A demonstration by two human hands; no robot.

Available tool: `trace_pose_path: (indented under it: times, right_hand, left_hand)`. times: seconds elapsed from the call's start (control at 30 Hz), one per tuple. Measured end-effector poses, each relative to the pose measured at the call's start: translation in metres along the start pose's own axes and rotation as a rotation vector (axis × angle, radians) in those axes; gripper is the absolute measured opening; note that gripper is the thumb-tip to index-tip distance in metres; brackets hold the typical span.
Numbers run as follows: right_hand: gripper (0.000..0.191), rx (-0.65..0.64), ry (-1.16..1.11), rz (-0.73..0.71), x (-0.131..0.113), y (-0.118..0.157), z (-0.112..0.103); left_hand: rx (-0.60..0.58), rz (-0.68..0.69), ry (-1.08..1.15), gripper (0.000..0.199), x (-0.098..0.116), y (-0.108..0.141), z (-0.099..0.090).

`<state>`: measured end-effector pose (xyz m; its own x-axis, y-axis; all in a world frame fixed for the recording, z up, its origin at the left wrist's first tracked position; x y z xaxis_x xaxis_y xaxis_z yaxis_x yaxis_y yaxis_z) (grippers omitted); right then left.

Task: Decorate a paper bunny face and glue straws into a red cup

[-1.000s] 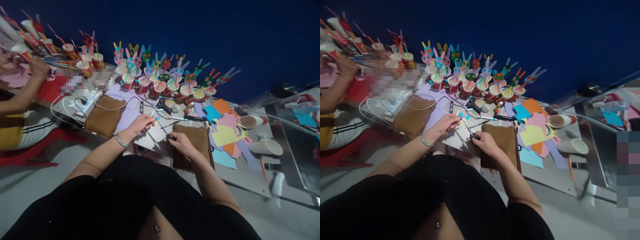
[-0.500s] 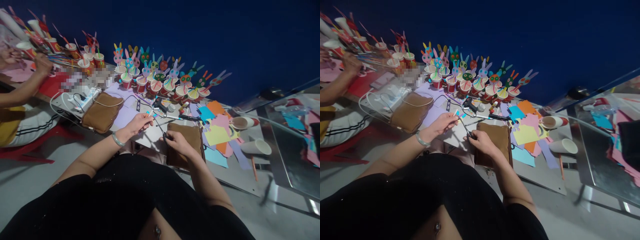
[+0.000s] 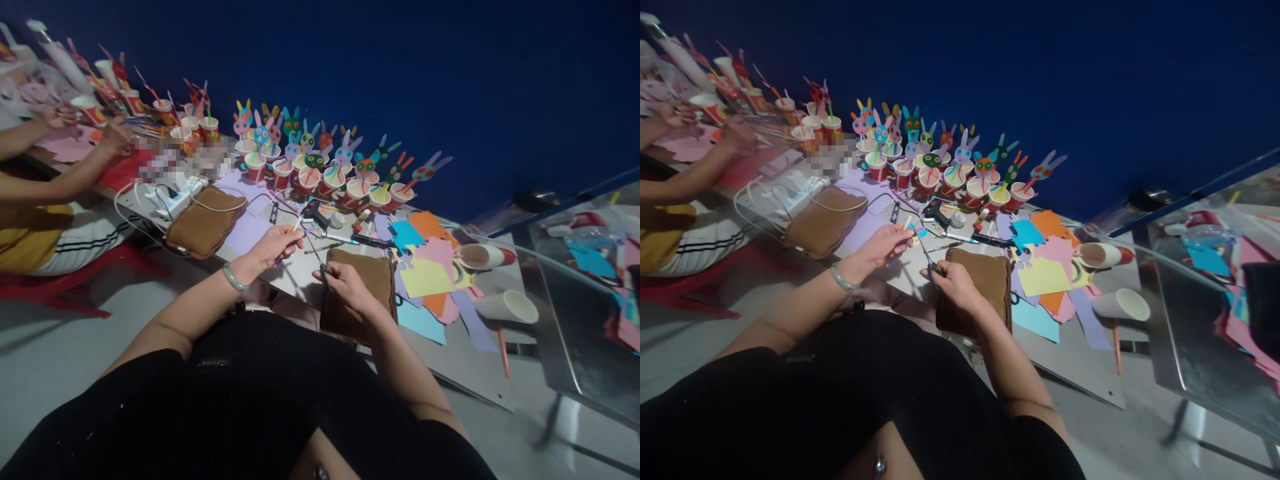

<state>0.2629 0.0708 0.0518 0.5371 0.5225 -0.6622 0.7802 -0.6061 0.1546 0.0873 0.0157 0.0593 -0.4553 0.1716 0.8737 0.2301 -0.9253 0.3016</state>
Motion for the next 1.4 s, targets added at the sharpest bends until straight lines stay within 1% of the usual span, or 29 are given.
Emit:
trace_pose_path:
  times: [0.2,0.3,0.5,0.6,0.73,0.9,1.07,1.17,1.3,1.4]
  right_hand:
    - [0.055,0.026,-0.003,0.039,0.011,0.006,-0.001]
    - [0.056,0.027,0.009,0.067,0.016,0.007,-0.003]
    - [0.055,0.049,0.044,0.075,0.02,0.006,-0.001]
    - [0.054,0.049,0.069,0.036,0.017,0.004,-0.001]
    - [0.053,0.04,0.114,0.005,0.007,0.002,-0.006]
    - [0.056,0.045,0.136,-0.02,-0.008,0.0,-0.011]
    - [0.058,0.054,0.111,-0.047,-0.02,-0.001,-0.006]
    - [0.06,0.087,0.098,-0.023,-0.021,-0.002,0.002]
    - [0.063,0.155,0.056,0.019,-0.021,-0.004,0.012]
    - [0.062,0.226,0.038,0.032,-0.021,-0.005,0.014]
  left_hand:
    - [0.037,-0.056,-0.005,0.032,-0.004,-0.005,0.011]
    - [0.051,-0.052,0.009,0.033,-0.009,-0.01,0.014]
    - [0.018,0.0,0.051,0.031,-0.019,-0.018,0.008]
    - [0.021,0.019,0.066,0.029,-0.018,-0.019,0.004]
    - [0.013,0.033,0.077,0.026,-0.011,-0.015,0.005]
    - [0.045,0.043,0.101,0.03,0.002,-0.003,0.008]
    - [0.055,0.043,0.147,0.03,0.008,0.005,0.002]
    - [0.04,0.056,0.168,0.031,0.008,0.004,-0.005]
    - [-0.025,-0.013,0.104,0.033,0.003,0.001,-0.009]
    - [-0.059,-0.044,0.103,0.033,0.004,0.0,-0.009]
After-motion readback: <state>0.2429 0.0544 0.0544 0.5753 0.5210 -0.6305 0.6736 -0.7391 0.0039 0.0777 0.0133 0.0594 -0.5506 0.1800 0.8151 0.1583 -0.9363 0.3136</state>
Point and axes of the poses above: each hand's wrist, its own y-axis away from the middle knuckle, its own z-axis out of the palm, x = y × z, the point moved 6 cm from there along -y, towards the middle knuckle, and after that the axes turned 15 degrees about y, right-handed, at the moved point
